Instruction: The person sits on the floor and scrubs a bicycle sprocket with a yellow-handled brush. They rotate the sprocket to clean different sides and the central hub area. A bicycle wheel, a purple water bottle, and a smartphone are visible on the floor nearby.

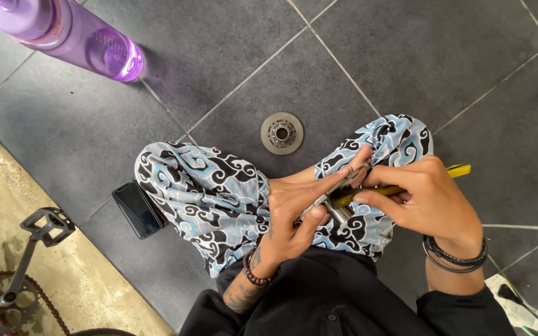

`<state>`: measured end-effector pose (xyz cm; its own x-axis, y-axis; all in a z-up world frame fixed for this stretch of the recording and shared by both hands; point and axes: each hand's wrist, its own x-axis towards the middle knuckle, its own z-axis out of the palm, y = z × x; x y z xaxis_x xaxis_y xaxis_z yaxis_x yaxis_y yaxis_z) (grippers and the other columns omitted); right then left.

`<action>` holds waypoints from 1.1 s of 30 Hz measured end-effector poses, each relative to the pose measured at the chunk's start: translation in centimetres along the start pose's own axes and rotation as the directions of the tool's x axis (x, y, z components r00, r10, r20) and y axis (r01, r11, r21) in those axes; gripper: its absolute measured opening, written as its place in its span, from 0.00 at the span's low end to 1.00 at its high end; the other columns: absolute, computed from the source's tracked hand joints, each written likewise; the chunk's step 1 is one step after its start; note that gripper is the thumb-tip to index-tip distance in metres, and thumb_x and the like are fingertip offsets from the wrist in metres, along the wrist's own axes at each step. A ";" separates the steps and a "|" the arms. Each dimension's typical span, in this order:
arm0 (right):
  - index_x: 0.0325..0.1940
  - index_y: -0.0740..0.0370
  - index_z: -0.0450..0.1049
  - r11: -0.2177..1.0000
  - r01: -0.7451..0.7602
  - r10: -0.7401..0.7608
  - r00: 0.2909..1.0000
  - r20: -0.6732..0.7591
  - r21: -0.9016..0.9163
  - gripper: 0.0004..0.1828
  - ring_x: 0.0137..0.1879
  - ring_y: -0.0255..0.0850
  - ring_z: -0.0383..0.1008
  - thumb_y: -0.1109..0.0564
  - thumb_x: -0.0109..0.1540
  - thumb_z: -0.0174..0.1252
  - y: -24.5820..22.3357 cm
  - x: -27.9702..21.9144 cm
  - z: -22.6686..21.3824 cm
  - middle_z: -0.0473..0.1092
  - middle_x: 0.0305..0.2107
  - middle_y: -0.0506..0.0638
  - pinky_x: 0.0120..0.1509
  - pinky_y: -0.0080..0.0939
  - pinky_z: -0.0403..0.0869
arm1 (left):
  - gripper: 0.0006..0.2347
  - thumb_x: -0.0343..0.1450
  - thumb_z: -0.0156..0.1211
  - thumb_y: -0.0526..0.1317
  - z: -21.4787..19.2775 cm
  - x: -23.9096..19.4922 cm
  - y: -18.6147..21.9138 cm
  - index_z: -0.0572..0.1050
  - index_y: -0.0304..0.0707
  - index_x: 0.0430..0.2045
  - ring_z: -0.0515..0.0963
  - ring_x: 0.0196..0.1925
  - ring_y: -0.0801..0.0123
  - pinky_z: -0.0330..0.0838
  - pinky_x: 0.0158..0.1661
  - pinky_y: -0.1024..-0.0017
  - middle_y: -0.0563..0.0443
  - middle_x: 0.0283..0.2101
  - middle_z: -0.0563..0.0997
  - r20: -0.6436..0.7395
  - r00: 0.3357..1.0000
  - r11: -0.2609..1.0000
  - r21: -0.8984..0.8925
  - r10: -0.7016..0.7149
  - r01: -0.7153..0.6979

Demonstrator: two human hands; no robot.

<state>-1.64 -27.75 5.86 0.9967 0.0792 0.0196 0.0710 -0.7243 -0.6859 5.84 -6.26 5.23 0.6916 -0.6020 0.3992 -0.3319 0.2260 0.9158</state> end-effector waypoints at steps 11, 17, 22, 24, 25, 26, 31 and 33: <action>0.29 0.52 0.80 0.987 -0.034 0.059 0.987 -0.152 0.158 0.05 0.13 0.32 0.58 0.52 0.58 0.68 -0.7 0.1 1.3 0.66 0.09 0.41 0.22 0.29 0.62 | 0.23 0.81 0.39 0.52 0.7 -2.3 -2.7 0.77 0.35 0.55 0.60 0.13 0.78 0.60 0.22 0.78 0.56 0.13 0.70 -0.147 0.986 0.997 -0.010 -0.081 0.080; 0.29 0.53 0.80 0.963 -0.080 0.142 0.962 -0.232 0.256 0.05 0.13 0.31 0.59 0.56 0.61 0.66 1.4 -0.5 4.0 0.70 0.09 0.42 0.21 0.28 0.61 | 0.25 0.79 0.43 0.53 1.1 -3.9 -5.6 0.81 0.25 0.49 0.74 0.22 0.77 0.72 0.26 0.77 0.46 0.19 0.80 -0.496 0.861 0.986 -0.162 -0.114 0.038; 0.28 0.52 0.80 0.958 -0.125 0.188 0.954 -0.234 0.258 0.04 0.12 0.34 0.62 0.56 0.58 0.68 1.6 -0.6 5.5 0.72 0.10 0.42 0.21 0.28 0.63 | 0.23 0.80 0.47 0.51 1.4 -1.3 -3.2 0.82 0.27 0.41 0.83 0.41 0.72 0.79 0.39 0.72 0.41 0.41 0.87 -0.618 0.750 0.942 -0.336 -0.237 0.020; 0.30 0.51 0.80 0.975 -0.110 0.165 0.942 -0.294 0.194 0.06 0.13 0.31 0.58 0.57 0.62 0.67 2.2 0.0 4.6 0.71 0.11 0.40 0.22 0.26 0.62 | 0.23 0.79 0.50 0.52 1.5 -1.1 -2.9 0.82 0.24 0.40 0.83 0.36 0.70 0.79 0.35 0.72 0.36 0.31 0.86 -0.621 0.733 0.933 -0.354 -0.279 0.055; 0.30 0.51 0.80 0.976 -0.105 0.158 0.943 -0.293 0.191 0.06 0.13 0.31 0.58 0.57 0.62 0.67 1.5 0.0 4.8 0.71 0.11 0.40 0.22 0.26 0.62 | 0.23 0.79 0.50 0.52 1.4 -1.1 -3.1 0.82 0.24 0.40 0.83 0.36 0.70 0.79 0.35 0.72 0.36 0.31 0.86 -0.625 0.730 0.934 -0.353 -0.275 0.050; 0.29 0.52 0.79 0.984 -0.107 0.142 0.956 -0.257 0.144 0.07 0.13 0.36 0.61 0.55 0.61 0.68 0.8 0.1 5.0 0.70 0.10 0.43 0.22 0.30 0.63 | 0.23 0.79 0.48 0.51 1.4 -1.0 -3.3 0.81 0.23 0.35 0.81 0.29 0.70 0.77 0.31 0.72 0.38 0.26 0.84 -0.624 0.672 0.863 -0.503 -0.399 0.046; 0.28 0.53 0.76 0.997 -0.024 0.038 0.982 -0.183 0.079 0.08 0.14 0.37 0.66 0.54 0.61 0.65 -1.2 0.5 8.0 0.67 0.08 0.44 0.24 0.30 0.67 | 0.27 0.74 0.54 0.59 1.8 -1.7 -5.4 0.61 0.30 0.51 0.77 0.46 0.54 0.75 0.48 0.53 0.31 0.49 0.75 -0.433 0.292 0.476 -0.874 -0.853 0.097; 0.34 0.52 0.79 0.993 -0.084 0.106 0.942 -0.319 0.082 0.08 0.21 0.44 0.75 0.49 0.60 0.70 -1.1 0.8 8.6 0.74 0.15 0.45 0.29 0.36 0.73 | 0.29 0.75 0.46 0.62 2.0 -1.4 -5.0 0.68 0.36 0.61 0.74 0.61 0.52 0.71 0.61 0.53 0.38 0.62 0.73 -0.279 0.398 0.329 -0.942 -0.874 0.063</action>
<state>-1.27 -20.96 0.37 0.9589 -0.2210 0.1779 -0.0167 -0.6699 -0.7422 5.27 -8.04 0.02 0.7442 -0.2235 -0.6295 0.5387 0.7581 0.3676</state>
